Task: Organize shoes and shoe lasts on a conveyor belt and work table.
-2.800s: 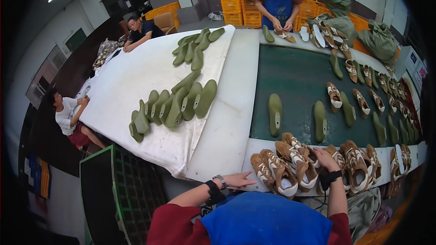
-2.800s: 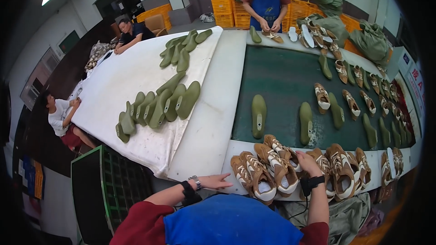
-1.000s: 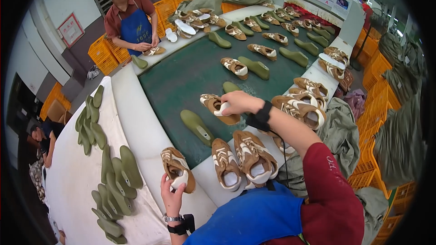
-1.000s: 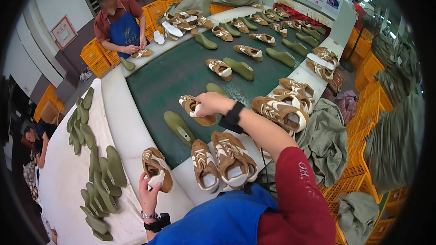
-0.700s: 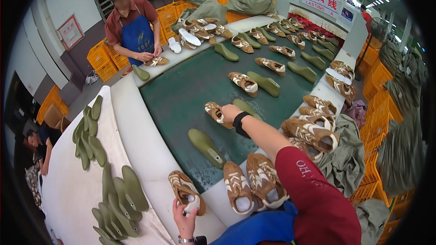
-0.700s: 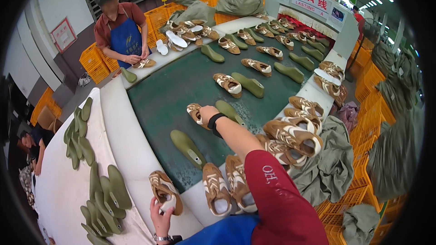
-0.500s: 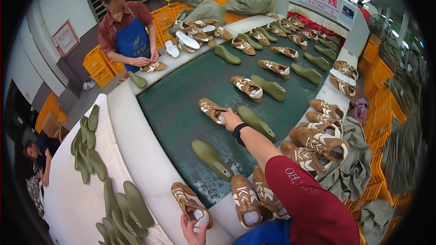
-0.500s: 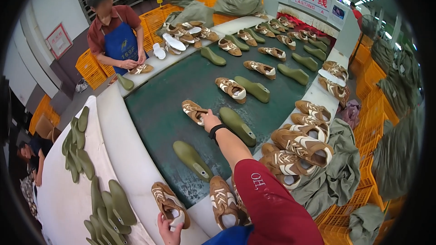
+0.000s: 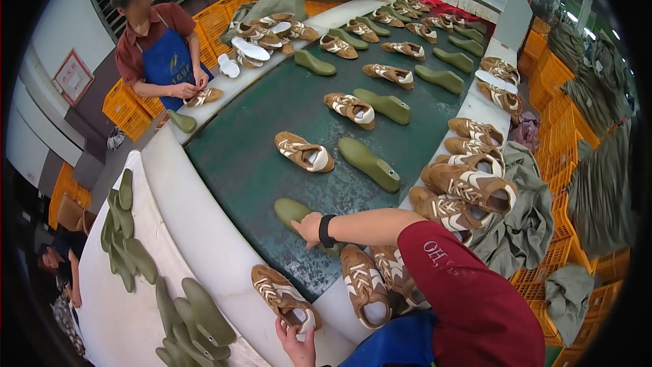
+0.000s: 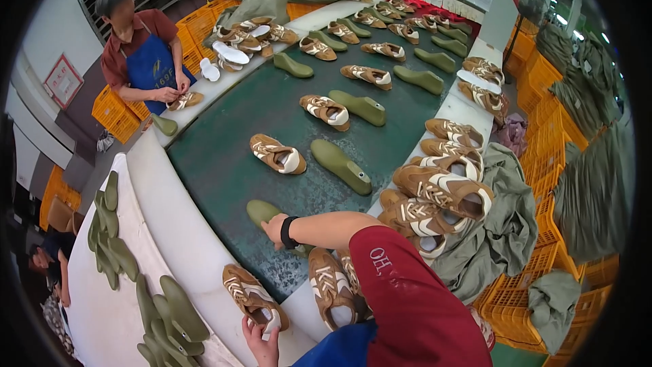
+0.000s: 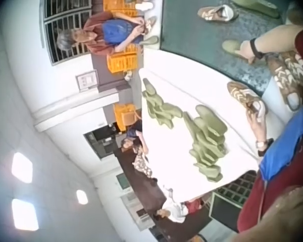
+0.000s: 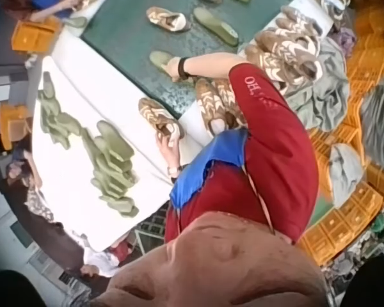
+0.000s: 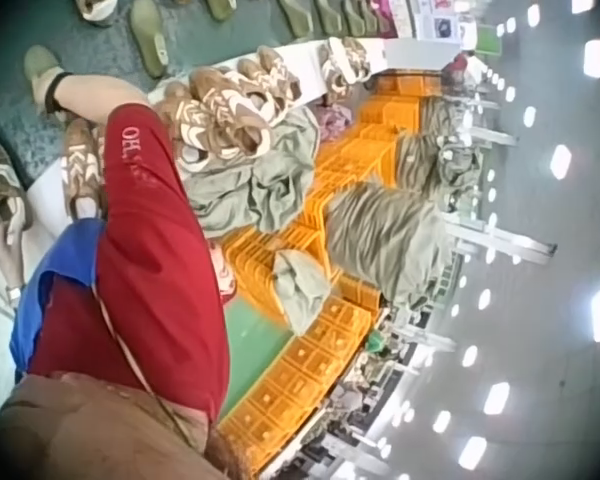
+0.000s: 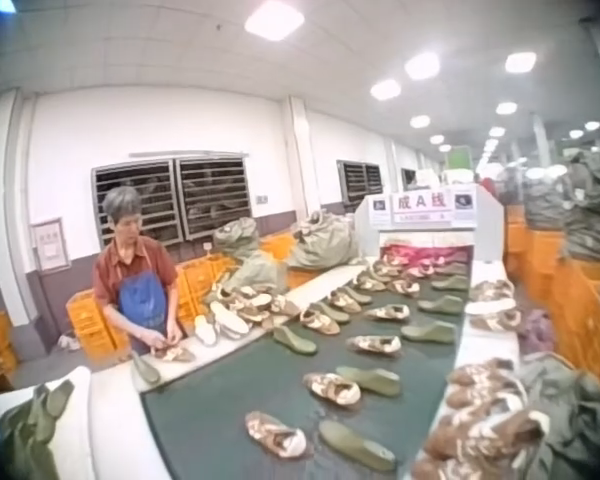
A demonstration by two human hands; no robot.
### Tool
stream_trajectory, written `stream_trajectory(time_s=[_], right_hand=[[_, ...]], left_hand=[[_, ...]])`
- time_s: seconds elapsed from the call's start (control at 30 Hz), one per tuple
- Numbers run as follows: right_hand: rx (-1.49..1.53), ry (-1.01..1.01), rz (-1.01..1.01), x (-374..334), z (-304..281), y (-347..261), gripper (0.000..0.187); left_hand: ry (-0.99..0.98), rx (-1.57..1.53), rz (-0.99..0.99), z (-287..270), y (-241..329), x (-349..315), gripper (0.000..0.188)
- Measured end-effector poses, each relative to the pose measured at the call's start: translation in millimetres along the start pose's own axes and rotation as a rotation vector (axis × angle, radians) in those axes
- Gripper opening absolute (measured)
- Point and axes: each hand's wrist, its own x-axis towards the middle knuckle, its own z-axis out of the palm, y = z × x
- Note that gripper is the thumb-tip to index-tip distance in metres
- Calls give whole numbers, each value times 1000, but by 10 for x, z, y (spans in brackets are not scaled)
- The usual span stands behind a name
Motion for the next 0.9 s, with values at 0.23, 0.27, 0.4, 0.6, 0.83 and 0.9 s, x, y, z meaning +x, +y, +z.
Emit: stream_trajectory(time_s=[0.23,0.27,0.4,0.6,0.83,0.9], right_hand=[[59,-107,27,-231,-55,38,93],[86,-130,35,-266,-85,14,94],[129,-86,27,-278,24,147,91],[203,-190,54,-342,-150,65,89],[434,-315,40,-221,-184,257,96],[400,-258,94,-98,-356,459,70]], left_hand=[[-51,-44,-180,67,-156,-72,29],[-41,-47,-190,78,-184,-83,29],[-64,-50,-139,127,-174,-46,29],[-51,-92,-127,163,-250,-26,30],[-94,-209,-212,88,-158,47,30],[-49,-190,-109,74,-146,89,32]])
